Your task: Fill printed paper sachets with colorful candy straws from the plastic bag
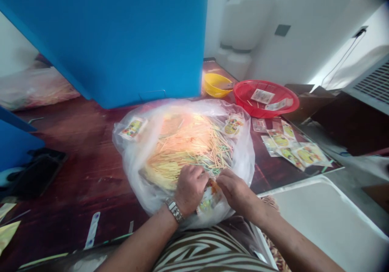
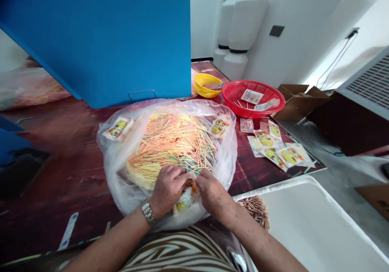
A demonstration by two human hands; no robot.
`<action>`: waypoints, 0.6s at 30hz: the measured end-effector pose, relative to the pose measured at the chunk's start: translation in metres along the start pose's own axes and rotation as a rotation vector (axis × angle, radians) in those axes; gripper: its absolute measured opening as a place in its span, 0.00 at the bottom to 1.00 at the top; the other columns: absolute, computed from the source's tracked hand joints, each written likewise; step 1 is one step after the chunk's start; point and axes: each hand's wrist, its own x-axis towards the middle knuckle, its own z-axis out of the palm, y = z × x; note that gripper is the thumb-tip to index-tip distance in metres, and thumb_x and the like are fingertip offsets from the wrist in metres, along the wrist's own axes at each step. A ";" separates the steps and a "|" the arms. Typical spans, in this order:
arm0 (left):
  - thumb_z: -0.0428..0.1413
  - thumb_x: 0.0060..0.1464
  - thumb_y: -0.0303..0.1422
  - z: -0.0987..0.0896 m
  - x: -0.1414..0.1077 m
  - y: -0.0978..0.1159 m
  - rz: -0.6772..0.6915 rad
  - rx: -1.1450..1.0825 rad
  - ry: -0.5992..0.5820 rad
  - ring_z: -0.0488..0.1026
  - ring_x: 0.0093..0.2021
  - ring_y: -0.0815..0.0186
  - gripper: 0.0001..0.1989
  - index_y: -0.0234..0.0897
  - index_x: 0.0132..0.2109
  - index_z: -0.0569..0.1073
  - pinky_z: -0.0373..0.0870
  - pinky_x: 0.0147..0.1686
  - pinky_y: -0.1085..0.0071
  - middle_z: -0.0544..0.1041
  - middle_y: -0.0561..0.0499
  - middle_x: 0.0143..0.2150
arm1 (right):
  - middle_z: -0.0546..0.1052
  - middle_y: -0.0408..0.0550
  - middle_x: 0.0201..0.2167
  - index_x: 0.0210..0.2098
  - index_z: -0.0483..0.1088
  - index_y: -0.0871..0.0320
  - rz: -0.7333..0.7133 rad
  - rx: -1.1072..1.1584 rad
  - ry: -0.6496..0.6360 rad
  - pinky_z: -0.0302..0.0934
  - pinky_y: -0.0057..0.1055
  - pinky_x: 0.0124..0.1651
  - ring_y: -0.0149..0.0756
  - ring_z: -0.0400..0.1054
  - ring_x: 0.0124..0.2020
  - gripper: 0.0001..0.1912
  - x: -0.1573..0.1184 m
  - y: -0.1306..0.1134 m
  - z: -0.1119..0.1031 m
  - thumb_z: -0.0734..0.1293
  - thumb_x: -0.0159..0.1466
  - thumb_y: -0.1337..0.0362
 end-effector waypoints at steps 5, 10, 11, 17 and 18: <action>0.51 0.58 0.30 -0.001 0.000 0.000 0.082 0.119 0.104 0.63 0.32 0.63 0.08 0.40 0.35 0.75 0.54 0.37 0.62 0.70 0.51 0.25 | 0.63 0.44 0.24 0.23 0.61 0.59 0.008 -0.010 0.032 0.56 0.24 0.27 0.29 0.58 0.25 0.14 -0.003 -0.001 0.001 0.55 0.62 0.77; 0.51 0.58 0.28 -0.006 -0.002 0.001 0.193 0.160 0.147 0.65 0.34 0.64 0.07 0.39 0.39 0.74 0.53 0.41 0.61 0.75 0.51 0.31 | 0.64 0.45 0.24 0.23 0.62 0.59 -0.022 -0.014 0.062 0.58 0.24 0.28 0.30 0.60 0.26 0.14 -0.006 -0.004 0.004 0.54 0.62 0.77; 0.51 0.58 0.28 -0.006 -0.002 0.002 0.184 0.155 0.136 0.65 0.34 0.64 0.07 0.40 0.39 0.74 0.53 0.41 0.61 0.75 0.51 0.31 | 0.64 0.45 0.24 0.23 0.62 0.59 -0.022 -0.016 0.062 0.58 0.24 0.28 0.30 0.60 0.26 0.14 -0.006 -0.005 0.005 0.54 0.62 0.77; 0.57 0.52 0.33 -0.001 0.005 0.002 -0.192 -0.117 -0.100 0.69 0.36 0.61 0.04 0.38 0.31 0.74 0.55 0.38 0.63 0.76 0.51 0.30 | 0.67 0.45 0.25 0.24 0.65 0.59 0.038 0.119 0.131 0.62 0.26 0.30 0.31 0.63 0.28 0.13 -0.005 0.001 -0.001 0.56 0.63 0.73; 0.58 0.51 0.32 -0.002 0.007 0.001 -0.248 -0.168 -0.118 0.70 0.35 0.62 0.04 0.38 0.30 0.74 0.56 0.38 0.64 0.76 0.51 0.29 | 0.68 0.45 0.26 0.26 0.67 0.58 0.047 0.167 0.191 0.63 0.26 0.31 0.31 0.65 0.29 0.12 -0.004 0.003 -0.005 0.57 0.63 0.73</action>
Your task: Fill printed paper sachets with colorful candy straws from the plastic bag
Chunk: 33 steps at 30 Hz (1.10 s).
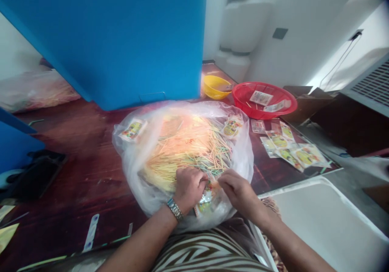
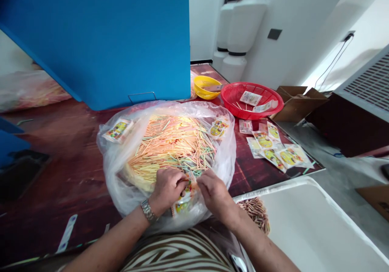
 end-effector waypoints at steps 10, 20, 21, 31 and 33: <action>0.47 0.57 0.33 -0.034 0.005 -0.003 -0.041 -0.338 -0.039 0.69 0.30 0.67 0.12 0.36 0.31 0.72 0.61 0.32 0.72 0.74 0.51 0.27 | 0.71 0.50 0.36 0.43 0.68 0.57 -0.302 -0.085 0.171 0.65 0.28 0.40 0.33 0.68 0.40 0.14 0.025 -0.013 -0.024 0.59 0.62 0.76; 0.53 0.50 0.32 -0.018 0.000 -0.015 -0.265 -0.520 -0.143 0.70 0.29 0.67 0.07 0.35 0.31 0.75 0.63 0.30 0.74 0.75 0.53 0.27 | 0.66 0.46 0.25 0.24 0.65 0.59 -0.073 -0.160 -0.271 0.60 0.23 0.27 0.29 0.61 0.25 0.14 0.012 -0.008 -0.003 0.55 0.58 0.79; 0.53 0.51 0.33 -0.019 0.000 -0.015 -0.259 -0.514 -0.137 0.69 0.29 0.67 0.07 0.35 0.30 0.74 0.63 0.30 0.74 0.74 0.53 0.26 | 0.67 0.46 0.25 0.24 0.65 0.59 -0.077 -0.140 -0.251 0.61 0.24 0.28 0.29 0.62 0.26 0.14 0.015 -0.009 -0.006 0.55 0.59 0.78; 0.47 0.59 0.36 -0.035 -0.003 -0.013 0.010 -0.565 0.002 0.70 0.32 0.68 0.15 0.35 0.30 0.75 0.65 0.35 0.73 0.75 0.51 0.29 | 0.69 0.51 0.37 0.47 0.65 0.58 -0.387 -0.157 0.084 0.67 0.29 0.40 0.33 0.67 0.39 0.15 0.042 -0.026 -0.029 0.57 0.63 0.75; 0.47 0.60 0.35 -0.035 -0.005 -0.014 0.055 -0.537 0.076 0.71 0.34 0.67 0.15 0.36 0.31 0.75 0.66 0.37 0.72 0.76 0.50 0.30 | 0.69 0.52 0.38 0.50 0.64 0.59 -0.449 -0.152 -0.026 0.68 0.29 0.43 0.34 0.68 0.41 0.17 0.040 -0.027 -0.027 0.56 0.63 0.76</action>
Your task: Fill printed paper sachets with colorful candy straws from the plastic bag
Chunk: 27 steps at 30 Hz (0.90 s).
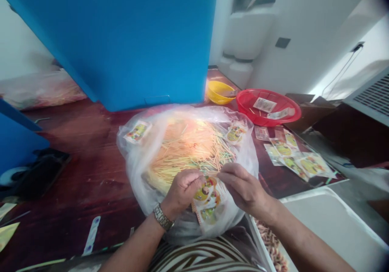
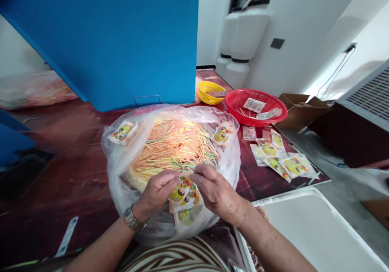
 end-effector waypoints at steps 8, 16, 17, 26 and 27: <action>0.49 0.59 0.33 0.000 -0.005 0.002 0.135 0.020 0.054 0.73 0.37 0.66 0.12 0.37 0.37 0.77 0.67 0.41 0.68 0.79 0.49 0.36 | 0.68 0.52 0.39 0.50 0.63 0.58 0.000 0.137 -0.124 0.67 0.29 0.42 0.32 0.66 0.41 0.17 0.006 -0.003 -0.015 0.56 0.64 0.76; 0.52 0.57 0.32 -0.006 -0.006 0.000 0.209 -0.123 0.020 0.74 0.39 0.65 0.09 0.37 0.40 0.77 0.68 0.43 0.67 0.79 0.48 0.36 | 0.69 0.47 0.32 0.39 0.68 0.56 0.238 0.467 -0.169 0.64 0.29 0.35 0.30 0.66 0.33 0.08 0.029 0.004 -0.030 0.59 0.64 0.71; 0.52 0.57 0.32 -0.007 -0.006 0.000 0.199 -0.136 0.021 0.74 0.40 0.65 0.10 0.37 0.40 0.77 0.68 0.43 0.67 0.79 0.47 0.37 | 0.69 0.46 0.32 0.39 0.68 0.56 0.250 0.477 -0.128 0.64 0.29 0.35 0.30 0.66 0.33 0.08 0.029 0.004 -0.031 0.59 0.64 0.71; 0.50 0.58 0.33 -0.007 -0.007 0.001 0.101 -0.058 0.069 0.74 0.38 0.65 0.11 0.37 0.40 0.77 0.68 0.40 0.68 0.79 0.48 0.37 | 0.69 0.52 0.38 0.47 0.66 0.57 0.090 0.225 -0.256 0.66 0.28 0.38 0.32 0.67 0.38 0.14 0.027 -0.007 -0.036 0.56 0.65 0.74; 0.50 0.59 0.33 -0.007 -0.007 0.001 0.105 -0.052 0.062 0.74 0.38 0.65 0.11 0.37 0.40 0.77 0.68 0.40 0.68 0.79 0.48 0.37 | 0.69 0.52 0.38 0.47 0.66 0.58 0.082 0.204 -0.280 0.66 0.28 0.38 0.32 0.67 0.38 0.15 0.028 -0.008 -0.037 0.56 0.65 0.73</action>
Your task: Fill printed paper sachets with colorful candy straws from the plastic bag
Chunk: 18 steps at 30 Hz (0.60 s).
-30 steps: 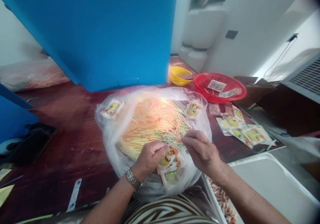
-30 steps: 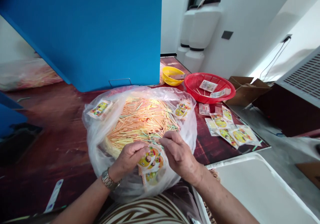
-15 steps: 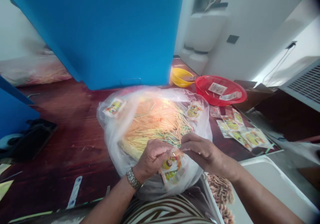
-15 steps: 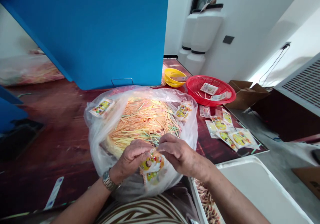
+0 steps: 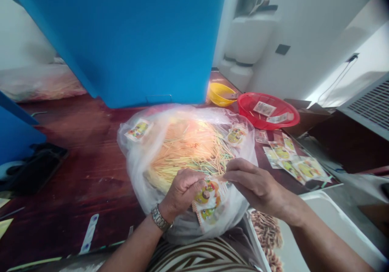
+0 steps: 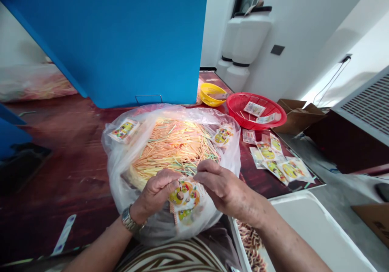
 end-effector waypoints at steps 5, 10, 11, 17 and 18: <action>0.50 0.59 0.34 0.000 0.002 0.004 0.097 -0.001 -0.052 0.74 0.38 0.66 0.11 0.37 0.40 0.77 0.67 0.42 0.68 0.79 0.49 0.36 | 0.70 0.51 0.36 0.42 0.68 0.58 -0.009 0.033 -0.175 0.66 0.27 0.38 0.31 0.67 0.35 0.13 0.012 -0.004 -0.007 0.55 0.64 0.74; 0.48 0.60 0.36 0.000 0.003 0.004 0.104 -0.038 -0.126 0.73 0.37 0.65 0.13 0.37 0.39 0.77 0.67 0.41 0.68 0.79 0.48 0.34 | 0.69 0.50 0.36 0.40 0.68 0.59 -0.014 0.081 -0.211 0.64 0.28 0.38 0.31 0.66 0.36 0.11 0.025 0.001 -0.010 0.57 0.64 0.75; 0.49 0.60 0.36 -0.001 0.002 0.003 0.079 -0.064 -0.127 0.73 0.37 0.65 0.13 0.37 0.39 0.77 0.67 0.41 0.69 0.78 0.48 0.35 | 0.69 0.50 0.36 0.41 0.68 0.59 -0.016 0.086 -0.189 0.64 0.28 0.38 0.31 0.66 0.36 0.11 0.025 0.002 -0.009 0.57 0.64 0.75; 0.51 0.58 0.31 0.003 -0.002 0.002 0.002 -0.082 -0.010 0.72 0.38 0.67 0.09 0.37 0.40 0.76 0.65 0.42 0.69 0.78 0.50 0.35 | 0.69 0.51 0.35 0.45 0.65 0.59 0.032 0.050 0.032 0.66 0.29 0.37 0.34 0.66 0.37 0.14 0.012 -0.007 0.025 0.56 0.63 0.75; 0.51 0.58 0.30 0.005 -0.003 0.002 -0.005 -0.079 0.009 0.71 0.38 0.67 0.09 0.38 0.40 0.76 0.64 0.42 0.69 0.77 0.51 0.35 | 0.69 0.52 0.36 0.47 0.64 0.59 0.048 0.028 0.092 0.66 0.30 0.37 0.35 0.66 0.38 0.16 0.009 -0.009 0.033 0.55 0.63 0.76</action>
